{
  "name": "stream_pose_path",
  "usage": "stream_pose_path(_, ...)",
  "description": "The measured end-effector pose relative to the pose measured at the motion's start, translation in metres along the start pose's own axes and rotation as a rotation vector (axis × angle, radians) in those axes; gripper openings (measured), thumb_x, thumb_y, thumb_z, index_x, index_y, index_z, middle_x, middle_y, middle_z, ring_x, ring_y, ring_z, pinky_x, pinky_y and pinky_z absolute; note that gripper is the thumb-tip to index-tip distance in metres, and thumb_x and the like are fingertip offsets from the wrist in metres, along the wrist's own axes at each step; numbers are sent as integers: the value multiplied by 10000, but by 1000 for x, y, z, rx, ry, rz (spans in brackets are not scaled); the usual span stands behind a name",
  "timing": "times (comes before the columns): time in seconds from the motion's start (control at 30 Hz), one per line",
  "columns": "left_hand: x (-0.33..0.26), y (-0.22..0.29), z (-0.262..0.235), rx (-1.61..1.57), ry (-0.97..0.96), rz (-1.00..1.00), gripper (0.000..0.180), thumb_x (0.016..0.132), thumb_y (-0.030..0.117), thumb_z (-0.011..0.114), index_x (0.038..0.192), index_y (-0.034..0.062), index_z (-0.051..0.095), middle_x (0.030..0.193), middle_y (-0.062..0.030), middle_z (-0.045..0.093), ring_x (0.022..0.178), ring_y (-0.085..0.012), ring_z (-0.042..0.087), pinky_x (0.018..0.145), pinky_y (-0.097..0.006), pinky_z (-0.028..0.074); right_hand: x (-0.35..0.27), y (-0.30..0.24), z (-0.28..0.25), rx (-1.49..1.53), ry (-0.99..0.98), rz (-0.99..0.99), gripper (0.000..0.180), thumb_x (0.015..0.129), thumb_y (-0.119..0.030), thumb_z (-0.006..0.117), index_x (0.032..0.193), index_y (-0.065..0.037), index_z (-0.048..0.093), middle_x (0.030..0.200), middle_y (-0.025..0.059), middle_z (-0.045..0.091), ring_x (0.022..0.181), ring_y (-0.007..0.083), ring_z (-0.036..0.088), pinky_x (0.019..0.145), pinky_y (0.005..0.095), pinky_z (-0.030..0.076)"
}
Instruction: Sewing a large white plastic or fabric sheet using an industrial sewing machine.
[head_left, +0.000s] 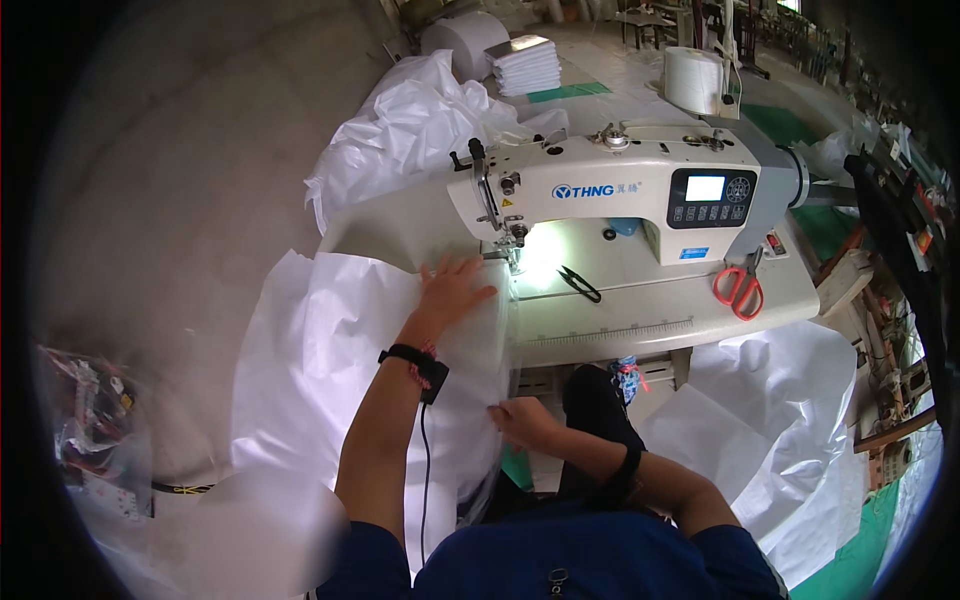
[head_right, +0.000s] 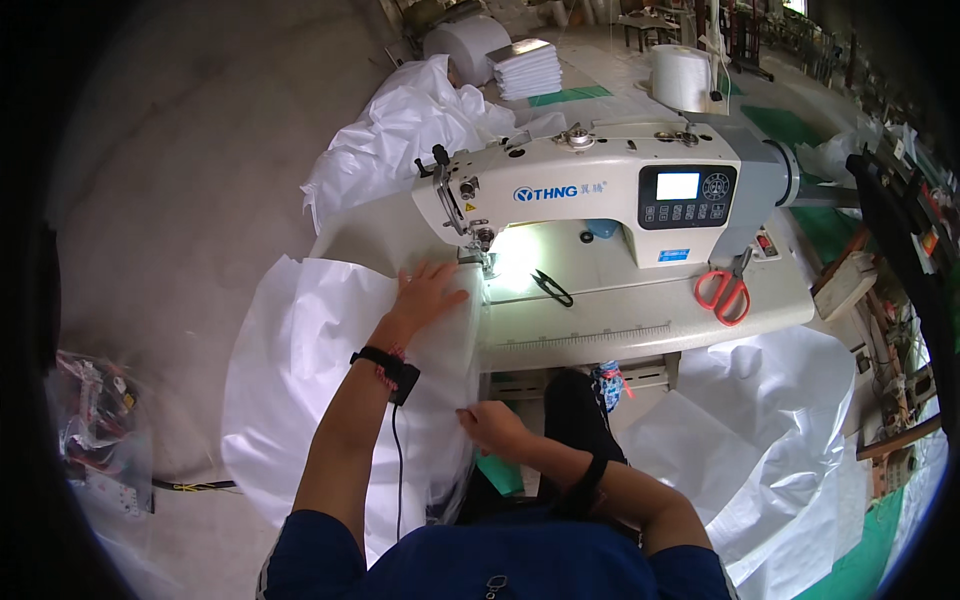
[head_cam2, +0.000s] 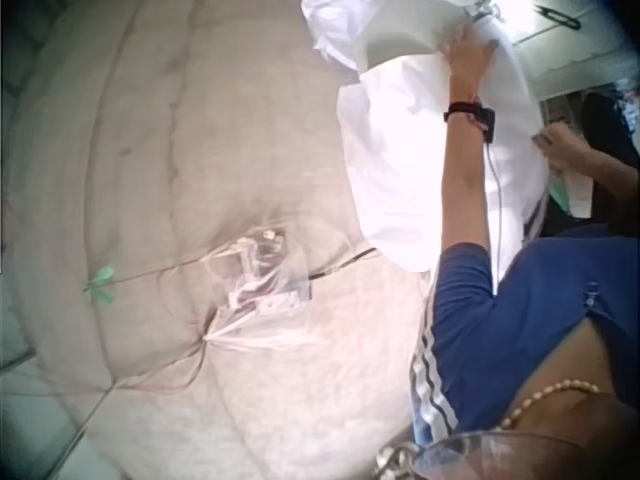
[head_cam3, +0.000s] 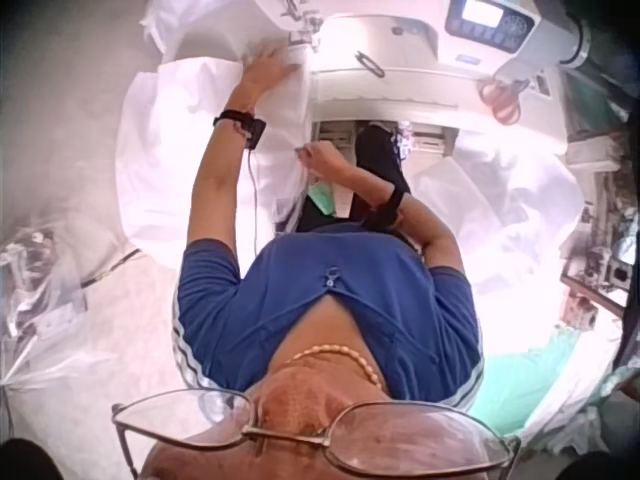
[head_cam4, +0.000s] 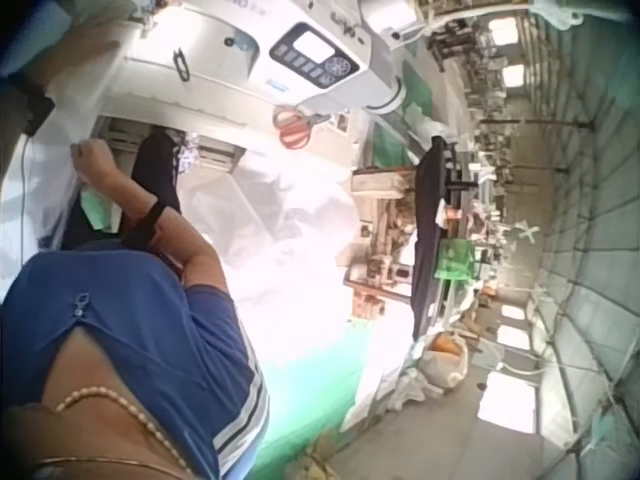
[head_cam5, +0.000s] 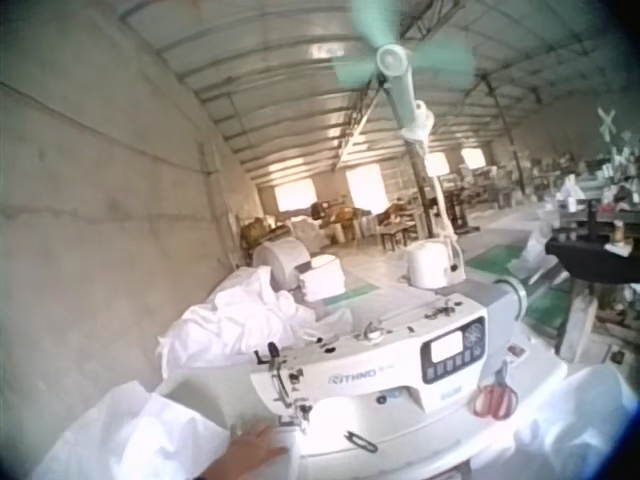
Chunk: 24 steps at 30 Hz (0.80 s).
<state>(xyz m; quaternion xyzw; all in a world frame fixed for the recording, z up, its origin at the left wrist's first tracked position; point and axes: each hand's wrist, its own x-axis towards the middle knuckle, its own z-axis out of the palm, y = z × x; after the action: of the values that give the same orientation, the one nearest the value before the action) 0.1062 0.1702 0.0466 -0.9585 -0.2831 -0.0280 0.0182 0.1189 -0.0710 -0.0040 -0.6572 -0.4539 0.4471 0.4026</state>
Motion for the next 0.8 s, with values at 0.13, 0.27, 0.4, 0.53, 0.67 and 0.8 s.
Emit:
stream_pose_path(0.13,8,-3,28,-65,183,72,576,859,509,460,1313,157,412,1370,-57,392,1305,-312,276,1032,-599,155,10,-5,-31,93,-77,75,364,895,-260,465,755,51,596,590,130,580,466,209,586,491,339,485)
stream_pose_path(0.27,8,-5,47,-74,343,-5,536,868,461,470,1307,158,414,1367,-58,383,1286,-313,303,1020,-599,186,16,16,-33,110,-136,164,366,891,-275,474,753,44,587,576,100,555,456,175,571,441,309,457)
stream_pose_path(0.4,13,-9,44,0,396,49,511,867,433,484,1292,154,434,1340,-65,413,1272,-302,327,1017,-593,200,19,8,-27,279,-60,91,386,902,-310,468,716,18,552,527,48,515,402,122,521,371,273,399)
stream_pose_path(0.53,26,-9,24,-138,175,6,495,815,394,563,1223,122,493,1274,-96,473,1184,-280,431,972,-554,279,18,8,-26,206,-101,151,383,898,-311,468,720,18,552,527,40,516,412,127,533,382,268,415)
stream_pose_path(0.67,53,-3,-8,-234,-97,24,494,713,321,669,1117,60,556,1092,-130,592,1028,-296,550,850,-448,427,12,14,-45,48,-163,226,391,891,-314,461,724,16,588,531,65,557,445,163,578,454,299,474)
stream_pose_path(0.8,77,-17,2,-331,-169,86,412,676,277,704,999,44,600,925,-126,643,879,-301,605,766,-371,464,16,-29,-85,-377,-263,131,413,884,-332,450,704,-6,628,549,86,608,490,190,610,536,330,514)
